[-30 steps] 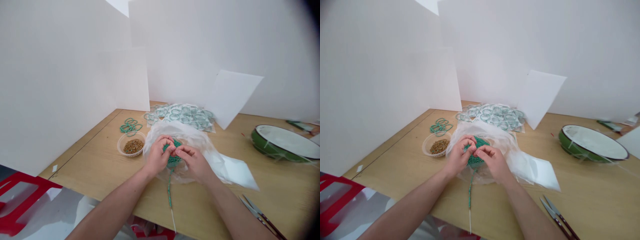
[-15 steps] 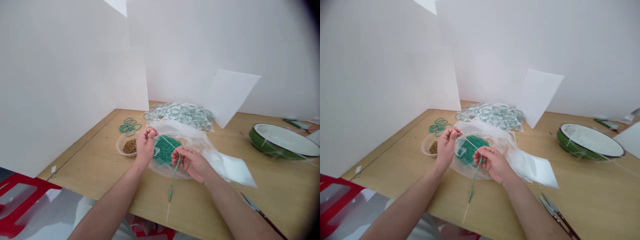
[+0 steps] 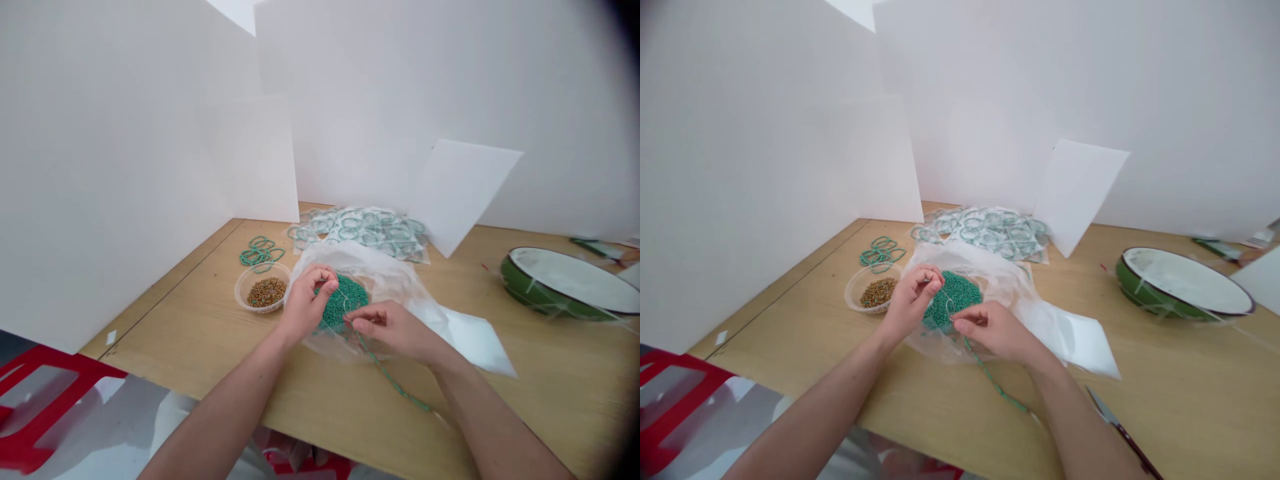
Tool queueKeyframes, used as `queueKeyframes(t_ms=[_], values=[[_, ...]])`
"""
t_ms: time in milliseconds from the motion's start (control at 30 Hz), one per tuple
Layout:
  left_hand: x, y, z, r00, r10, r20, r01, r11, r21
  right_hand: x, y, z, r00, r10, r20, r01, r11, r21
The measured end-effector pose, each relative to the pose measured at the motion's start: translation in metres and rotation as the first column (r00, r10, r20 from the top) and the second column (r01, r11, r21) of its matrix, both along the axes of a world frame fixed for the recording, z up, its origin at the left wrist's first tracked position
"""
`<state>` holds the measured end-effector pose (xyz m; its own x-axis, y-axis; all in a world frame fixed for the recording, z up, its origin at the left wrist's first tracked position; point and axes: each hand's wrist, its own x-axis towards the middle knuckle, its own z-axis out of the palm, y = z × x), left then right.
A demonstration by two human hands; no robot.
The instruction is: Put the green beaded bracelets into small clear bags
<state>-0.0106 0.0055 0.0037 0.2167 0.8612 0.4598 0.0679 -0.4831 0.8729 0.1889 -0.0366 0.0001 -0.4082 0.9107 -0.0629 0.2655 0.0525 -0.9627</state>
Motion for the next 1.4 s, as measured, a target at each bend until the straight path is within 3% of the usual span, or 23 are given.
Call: queueKeyframes(t_ms=[133, 367, 467, 567, 633, 667, 733, 800, 867, 1100, 1333, 1400], values=[[0.0, 0.0, 0.0, 0.997, 0.005, -0.081, -0.001, 0.999, 0.041, -0.001, 0.005, -0.001, 0.986, -0.145, -0.081, 0.153, 0.982, 0.109], [0.005, -0.006, -0.004, 0.969, 0.034, -0.243, 0.019, 0.977, 0.212, -0.024, 0.004, -0.014, 0.93, -0.245, -0.273, 0.267, 0.963, 0.046], [-0.001, -0.012, 0.007, 0.957, 0.085, -0.276, -0.003, 0.958, 0.286, -0.025, 0.002, -0.014, 0.923, -0.253, -0.292, 0.27, 0.963, 0.019], [-0.028, -0.008, 0.026, 0.908, 0.255, -0.332, -0.148, 0.937, 0.318, -0.022, 0.0, -0.013, 0.913, -0.284, -0.294, 0.304, 0.953, 0.021], [-0.054, 0.003, 0.036, 0.801, 0.373, -0.468, -0.289, 0.926, 0.243, -0.021, 0.0, -0.012, 0.908, -0.297, -0.295, 0.32, 0.947, 0.032], [-0.067, 0.01, 0.039, 0.704, 0.376, -0.603, -0.308, 0.926, 0.218, -0.021, 0.0, -0.012, 0.908, -0.297, -0.295, 0.32, 0.947, 0.033], [-0.087, 0.025, 0.038, 0.474, 0.284, -0.833, -0.328, 0.935, 0.132, -0.023, 0.0, -0.012, 0.909, -0.297, -0.291, 0.317, 0.948, 0.02], [-0.097, 0.036, 0.032, 0.276, 0.154, -0.949, -0.329, 0.942, 0.057, -0.024, -0.001, -0.012, 0.913, -0.304, -0.273, 0.317, 0.949, 0.003], [-0.098, 0.042, 0.024, 0.213, 0.103, -0.972, -0.313, 0.949, 0.032, -0.026, -0.001, -0.013, 0.918, -0.306, -0.253, 0.314, 0.949, -0.009], [-0.084, 0.04, 0.017, 0.213, 0.116, -0.97, -0.272, 0.961, 0.055, -0.027, -0.002, -0.01, 0.925, -0.298, -0.235, 0.295, 0.954, -0.049], [-0.098, 0.045, 0.029, 0.232, 0.2, -0.952, -0.378, 0.92, 0.101, -0.027, -0.002, -0.011, 0.904, -0.329, -0.271, 0.326, 0.944, -0.058], [-0.098, 0.043, 0.035, 0.302, 0.276, -0.912, -0.407, 0.903, 0.138, -0.027, -0.001, -0.011, 0.901, -0.337, -0.274, 0.334, 0.941, -0.058]])
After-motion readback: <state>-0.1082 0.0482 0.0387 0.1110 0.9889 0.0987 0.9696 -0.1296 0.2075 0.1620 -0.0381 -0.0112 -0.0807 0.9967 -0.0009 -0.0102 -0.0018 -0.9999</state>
